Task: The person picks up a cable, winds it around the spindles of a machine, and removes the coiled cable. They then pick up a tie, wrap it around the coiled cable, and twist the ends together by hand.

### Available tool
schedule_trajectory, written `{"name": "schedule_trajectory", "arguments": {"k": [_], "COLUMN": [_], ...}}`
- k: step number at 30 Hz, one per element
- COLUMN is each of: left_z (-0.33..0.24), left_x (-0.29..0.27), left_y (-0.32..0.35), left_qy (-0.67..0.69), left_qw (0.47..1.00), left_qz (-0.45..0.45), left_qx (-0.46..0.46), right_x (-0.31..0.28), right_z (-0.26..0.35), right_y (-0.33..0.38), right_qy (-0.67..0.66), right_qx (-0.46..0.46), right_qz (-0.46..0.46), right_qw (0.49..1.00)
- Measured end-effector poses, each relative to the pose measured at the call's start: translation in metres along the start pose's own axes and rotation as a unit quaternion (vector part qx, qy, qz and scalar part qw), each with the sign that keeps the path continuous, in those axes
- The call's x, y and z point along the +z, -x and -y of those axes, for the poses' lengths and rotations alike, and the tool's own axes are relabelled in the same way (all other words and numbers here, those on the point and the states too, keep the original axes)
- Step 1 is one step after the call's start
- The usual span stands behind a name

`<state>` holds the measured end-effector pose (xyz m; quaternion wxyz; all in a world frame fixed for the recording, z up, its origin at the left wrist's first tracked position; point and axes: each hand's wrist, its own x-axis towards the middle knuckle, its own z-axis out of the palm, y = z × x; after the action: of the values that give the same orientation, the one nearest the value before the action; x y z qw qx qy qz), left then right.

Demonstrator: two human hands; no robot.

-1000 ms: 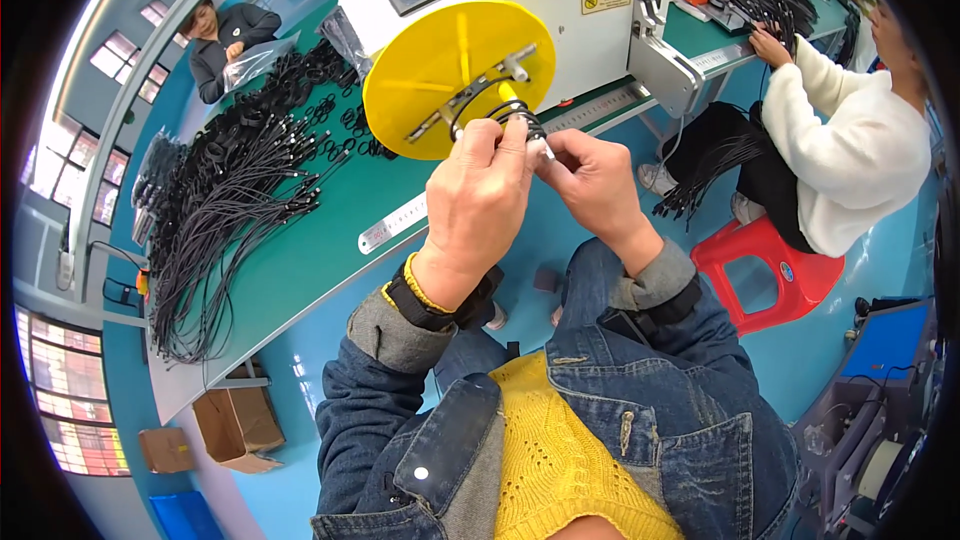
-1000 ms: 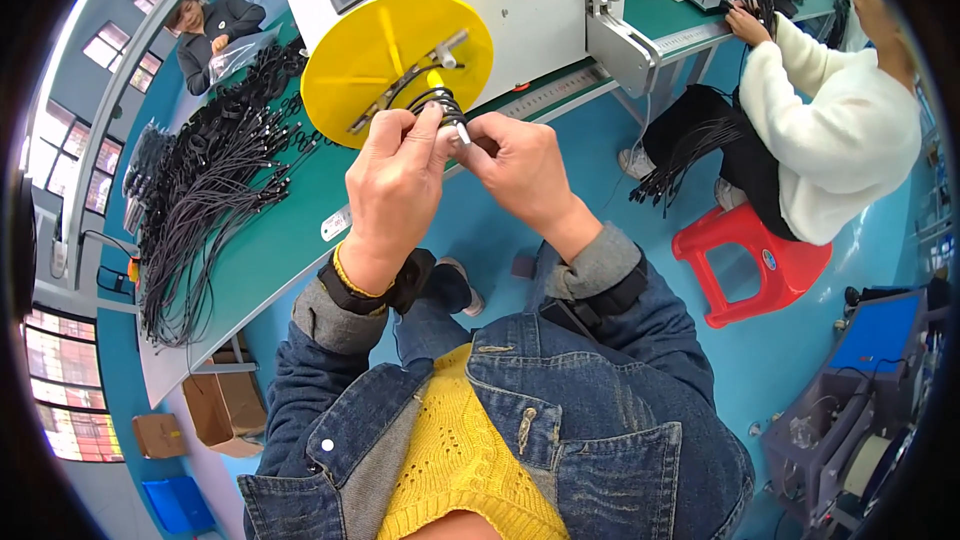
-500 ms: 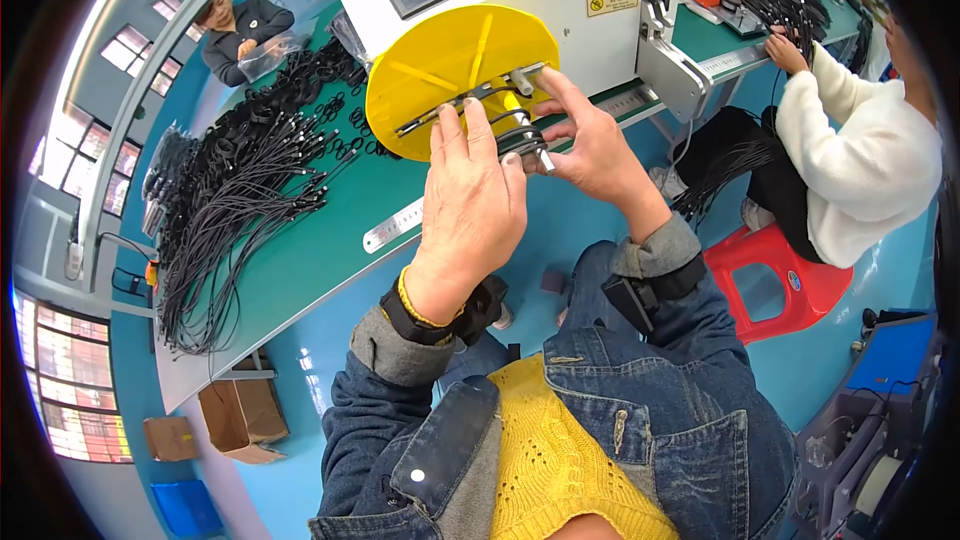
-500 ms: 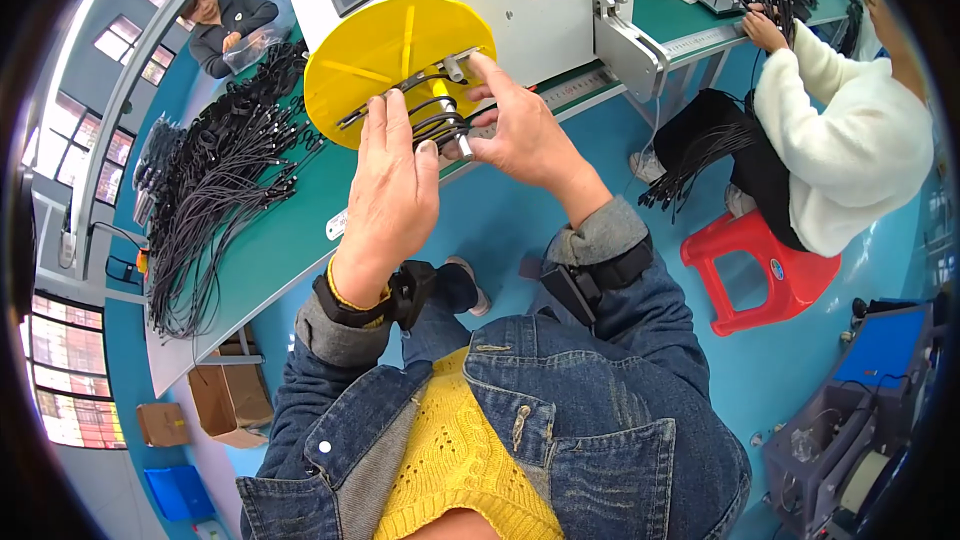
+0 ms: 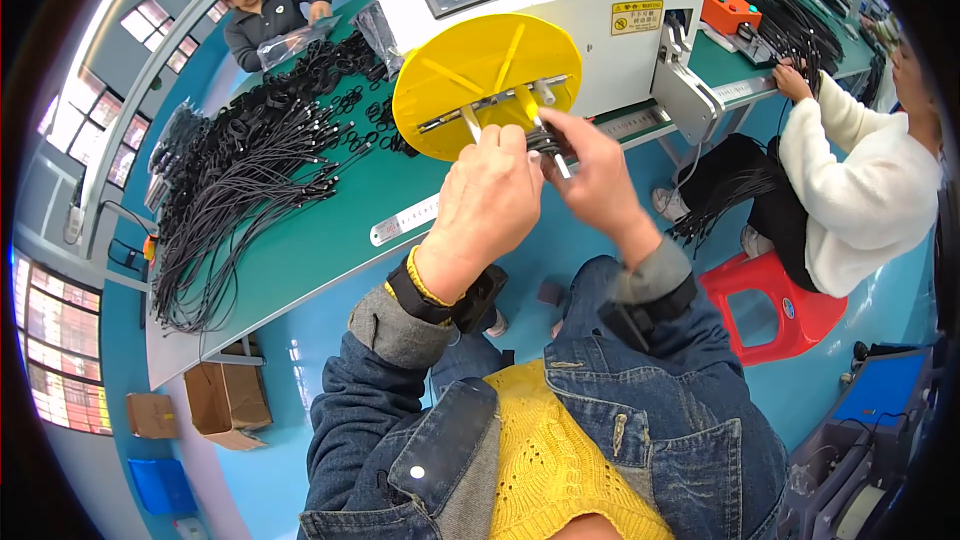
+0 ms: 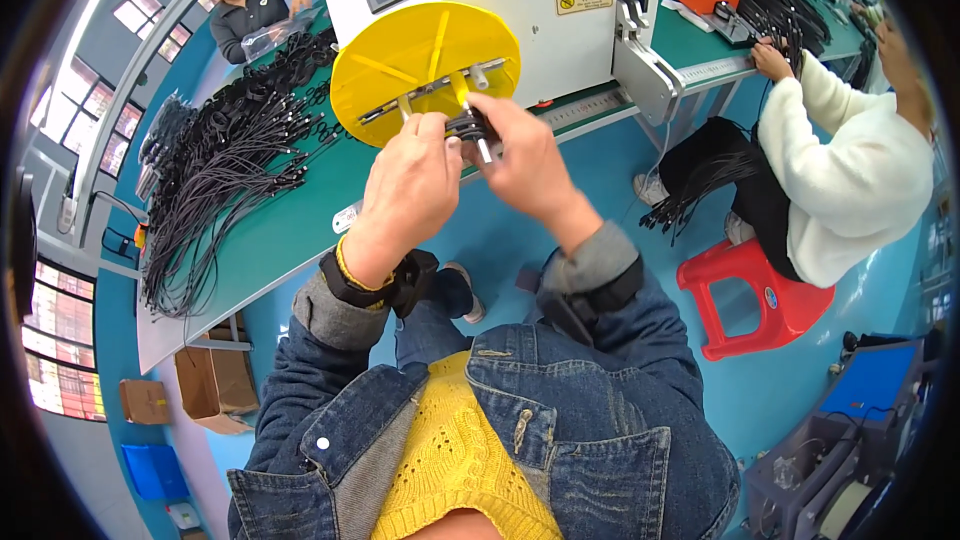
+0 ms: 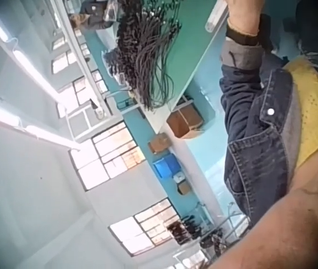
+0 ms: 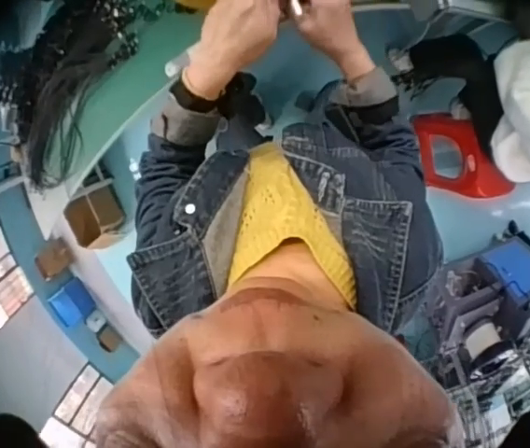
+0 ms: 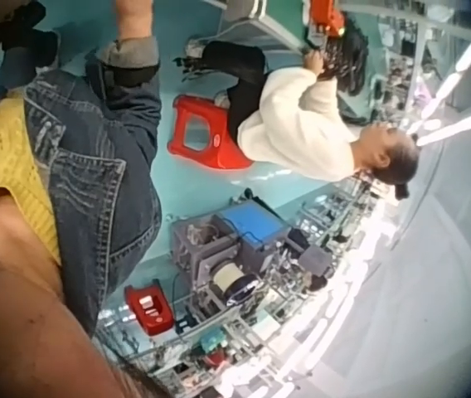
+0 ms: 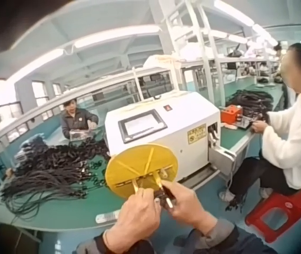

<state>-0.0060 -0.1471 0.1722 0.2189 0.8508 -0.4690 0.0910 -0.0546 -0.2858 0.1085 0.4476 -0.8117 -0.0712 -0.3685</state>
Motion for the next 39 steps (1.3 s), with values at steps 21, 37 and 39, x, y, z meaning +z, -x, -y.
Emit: {"name": "schedule_trajectory", "arguments": {"k": [21,37,39], "left_z": [-0.03,0.08,0.091], "left_x": [0.012,0.051,0.056], "left_y": [0.069,0.138,0.135], "left_qy": [0.026,0.679,0.561], "left_qw": [0.997,0.558,0.599], "left_qz": [0.077,0.307,0.44], "left_qx": [-0.016,-0.365,-0.364], "right_x": [0.009,0.1,0.097], "right_z": [0.036,0.001,0.012], "right_y": [0.081,0.093,0.085], "right_qy": [0.14,-0.034,0.041], "right_qx": [0.104,0.105,0.084], "right_qz": [0.035,0.33,0.405], "right_qw": [0.984,0.938,0.909]}}
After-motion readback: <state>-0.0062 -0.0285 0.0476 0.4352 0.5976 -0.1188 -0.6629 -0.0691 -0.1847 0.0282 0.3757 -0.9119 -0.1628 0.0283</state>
